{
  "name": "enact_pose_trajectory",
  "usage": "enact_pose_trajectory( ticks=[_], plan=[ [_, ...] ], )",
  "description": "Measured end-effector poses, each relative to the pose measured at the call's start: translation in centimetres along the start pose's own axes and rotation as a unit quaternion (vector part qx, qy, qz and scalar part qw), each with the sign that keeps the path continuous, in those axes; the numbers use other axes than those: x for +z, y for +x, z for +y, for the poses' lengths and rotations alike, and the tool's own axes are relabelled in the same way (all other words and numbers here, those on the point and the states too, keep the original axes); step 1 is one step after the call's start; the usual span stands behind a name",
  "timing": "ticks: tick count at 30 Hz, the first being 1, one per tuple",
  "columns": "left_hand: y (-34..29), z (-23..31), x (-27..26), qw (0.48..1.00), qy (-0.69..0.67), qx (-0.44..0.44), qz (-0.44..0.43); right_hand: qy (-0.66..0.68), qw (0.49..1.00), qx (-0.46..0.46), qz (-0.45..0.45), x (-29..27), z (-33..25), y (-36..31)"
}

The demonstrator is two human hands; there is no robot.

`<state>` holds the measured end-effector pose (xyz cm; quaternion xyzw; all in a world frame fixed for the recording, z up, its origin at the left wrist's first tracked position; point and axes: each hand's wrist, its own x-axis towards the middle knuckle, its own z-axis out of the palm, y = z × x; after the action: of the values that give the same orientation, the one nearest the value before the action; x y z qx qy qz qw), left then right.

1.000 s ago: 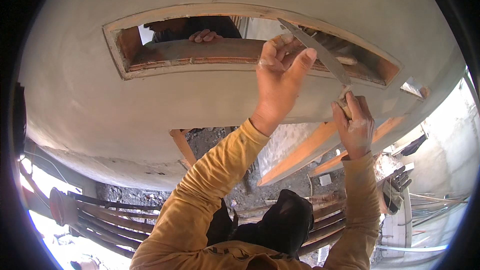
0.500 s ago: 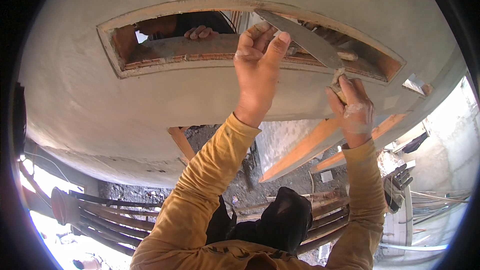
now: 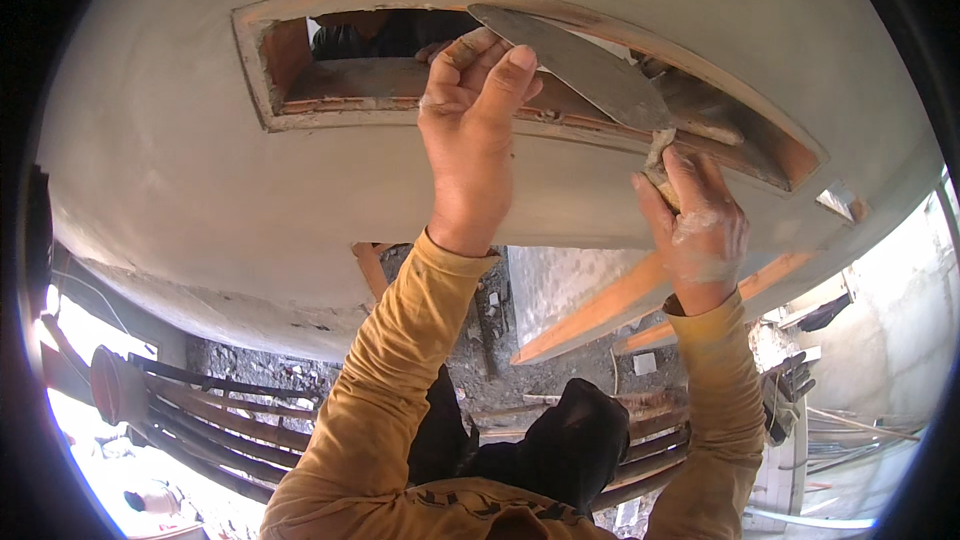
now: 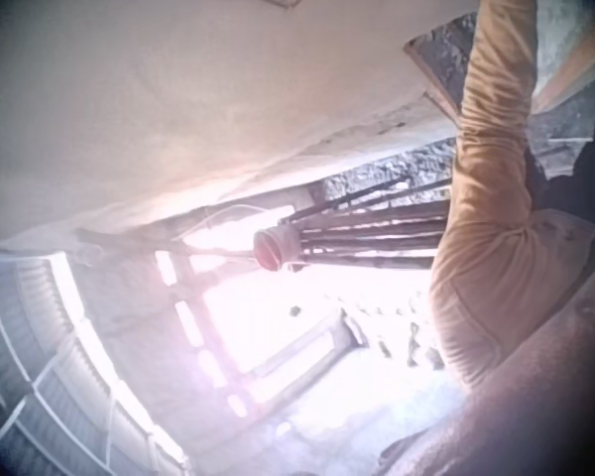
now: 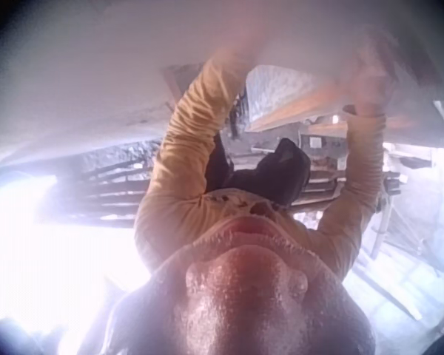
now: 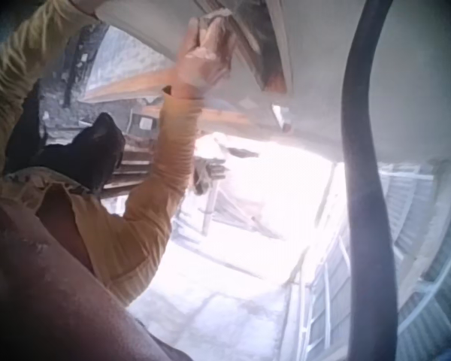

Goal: The person applies plaster to a ceiling using a trowel and hawk, smoothing the surface around a rectangular opening. The person repeatedly scoops plaster from the hawk and spreads it evenly across the ceiling area.

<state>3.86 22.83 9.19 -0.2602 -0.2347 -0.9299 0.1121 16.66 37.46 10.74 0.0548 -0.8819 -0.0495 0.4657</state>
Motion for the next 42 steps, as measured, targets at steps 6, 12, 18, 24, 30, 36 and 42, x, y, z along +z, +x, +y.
enact_pose_trajectory(
  ticks=[6,12,18,24,30,36,42],
  plan=[
    [1.4,3.1,-2.1,1.0,0.018,0.01,0.023,0.009,1.0,-0.004,-0.006,0.9,-3.5,1.7],
    [2.8,6.5,-4.6,0.999,0.002,0.018,0.026,0.027,0.999,-0.033,-0.012,2.3,-6.4,3.5],
    [3.9,9.4,-6.7,0.999,0.02,0.033,0.031,0.025,0.998,-0.041,-0.04,3.1,-9.5,5.2],
    [5.2,11.3,-8.7,0.995,0.047,0.065,0.06,0.057,0.996,-0.071,-0.02,4.7,-12.1,6.5],
    [5.5,12.5,-9.5,0.993,0.067,0.07,0.069,0.102,0.99,-0.083,-0.044,5.2,-13.0,7.4],
    [2.9,11.3,-8.8,0.993,0.076,0.057,0.069,0.115,0.988,-0.065,-0.079,3.4,-11.6,5.0],
    [0.9,7.9,-6.7,0.996,0.084,0.041,-0.009,0.136,0.989,-0.009,-0.063,2.7,-7.5,1.9]
  ],
)
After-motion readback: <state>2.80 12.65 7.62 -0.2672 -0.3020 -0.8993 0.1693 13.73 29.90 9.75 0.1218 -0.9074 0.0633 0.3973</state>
